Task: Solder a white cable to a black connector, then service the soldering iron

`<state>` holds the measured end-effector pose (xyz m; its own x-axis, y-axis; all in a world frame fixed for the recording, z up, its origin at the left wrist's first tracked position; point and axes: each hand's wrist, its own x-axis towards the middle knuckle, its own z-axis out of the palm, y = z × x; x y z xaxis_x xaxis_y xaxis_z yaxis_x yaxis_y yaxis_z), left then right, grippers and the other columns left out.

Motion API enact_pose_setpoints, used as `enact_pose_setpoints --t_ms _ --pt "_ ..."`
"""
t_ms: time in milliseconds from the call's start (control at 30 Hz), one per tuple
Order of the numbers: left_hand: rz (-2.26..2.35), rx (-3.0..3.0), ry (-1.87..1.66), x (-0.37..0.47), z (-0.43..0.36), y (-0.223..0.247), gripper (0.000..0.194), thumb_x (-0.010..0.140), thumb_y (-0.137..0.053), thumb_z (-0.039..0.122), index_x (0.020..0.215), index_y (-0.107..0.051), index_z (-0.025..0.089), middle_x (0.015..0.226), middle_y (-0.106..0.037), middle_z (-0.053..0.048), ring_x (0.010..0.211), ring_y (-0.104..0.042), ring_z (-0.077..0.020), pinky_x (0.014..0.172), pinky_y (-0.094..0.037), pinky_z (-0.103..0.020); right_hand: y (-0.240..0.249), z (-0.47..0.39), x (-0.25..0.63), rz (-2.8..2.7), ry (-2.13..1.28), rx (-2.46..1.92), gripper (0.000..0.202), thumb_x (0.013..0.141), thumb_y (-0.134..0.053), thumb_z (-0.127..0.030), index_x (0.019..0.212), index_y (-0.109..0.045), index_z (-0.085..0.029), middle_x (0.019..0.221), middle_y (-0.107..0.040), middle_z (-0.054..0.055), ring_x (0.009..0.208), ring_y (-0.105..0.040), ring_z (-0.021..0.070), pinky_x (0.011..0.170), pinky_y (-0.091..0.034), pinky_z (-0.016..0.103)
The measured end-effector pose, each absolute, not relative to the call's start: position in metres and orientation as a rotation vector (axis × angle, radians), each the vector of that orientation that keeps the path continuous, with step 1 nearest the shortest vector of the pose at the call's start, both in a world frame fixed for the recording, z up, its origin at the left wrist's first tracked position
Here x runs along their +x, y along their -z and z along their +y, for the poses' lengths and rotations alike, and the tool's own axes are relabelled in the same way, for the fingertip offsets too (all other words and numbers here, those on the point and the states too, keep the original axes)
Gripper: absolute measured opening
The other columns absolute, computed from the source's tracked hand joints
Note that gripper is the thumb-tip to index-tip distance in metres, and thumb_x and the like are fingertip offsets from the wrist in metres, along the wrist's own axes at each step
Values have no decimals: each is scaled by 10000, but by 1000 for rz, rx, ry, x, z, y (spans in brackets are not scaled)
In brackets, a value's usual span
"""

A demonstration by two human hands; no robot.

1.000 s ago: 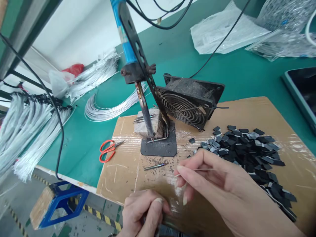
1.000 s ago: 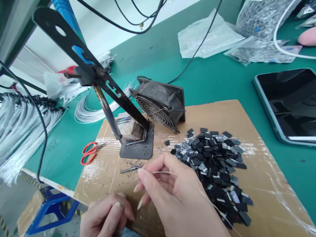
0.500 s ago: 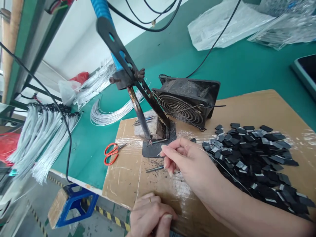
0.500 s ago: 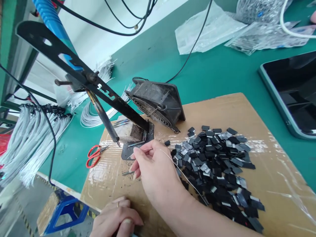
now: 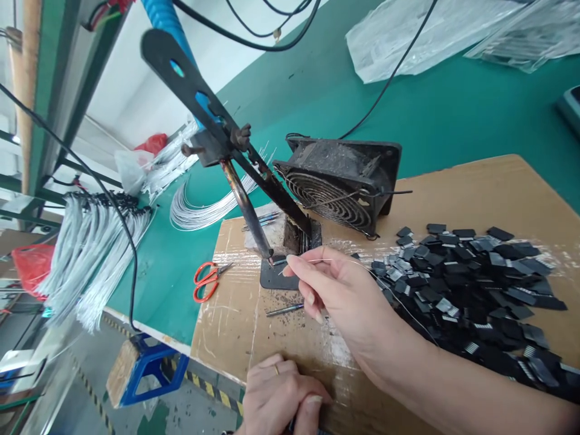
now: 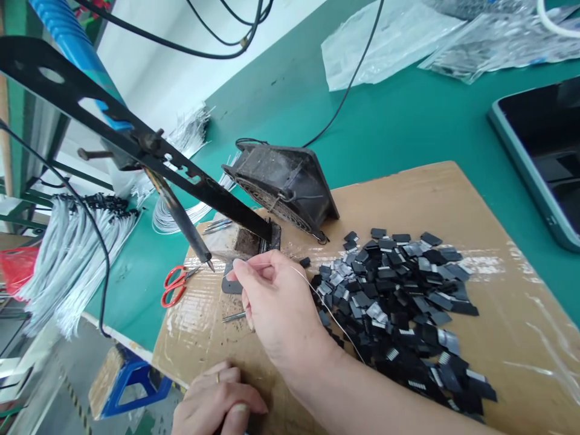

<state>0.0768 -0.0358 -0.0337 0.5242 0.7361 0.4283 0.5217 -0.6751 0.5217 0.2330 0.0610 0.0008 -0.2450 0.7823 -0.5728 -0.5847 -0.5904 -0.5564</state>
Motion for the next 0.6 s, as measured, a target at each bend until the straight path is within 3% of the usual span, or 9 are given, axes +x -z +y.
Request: enact_pose_setpoints --t_ms 233,433,600 --pt "1099 2439 -989 83 -37 36 339 1261 -479 85 967 -616 184 703 -613 13 396 -515 -172 420 -378 -283 -3 62 235 -191 -1927 -1067 230 902 -726 -216 757 -557 -158 456 -447 -84 394 -353 42 409 -254 174" --pt "1012 2451 -965 84 -32 35 322 1212 -455 0 989 -615 170 694 -595 17 387 -486 -155 422 -315 -279 9 60 236 -347 -1830 -905 458 694 -905 -474 749 -555 -184 475 -441 -79 411 -340 55 424 -203 208" --pt "1040 2451 -976 83 -34 37 327 1207 -444 -8 984 -600 174 676 -567 31 377 -460 -151 405 -279 -304 14 60 235 -369 -1828 -927 458 670 -912 -483 739 -577 -178 506 -476 -61 423 -347 57 437 -210 220"
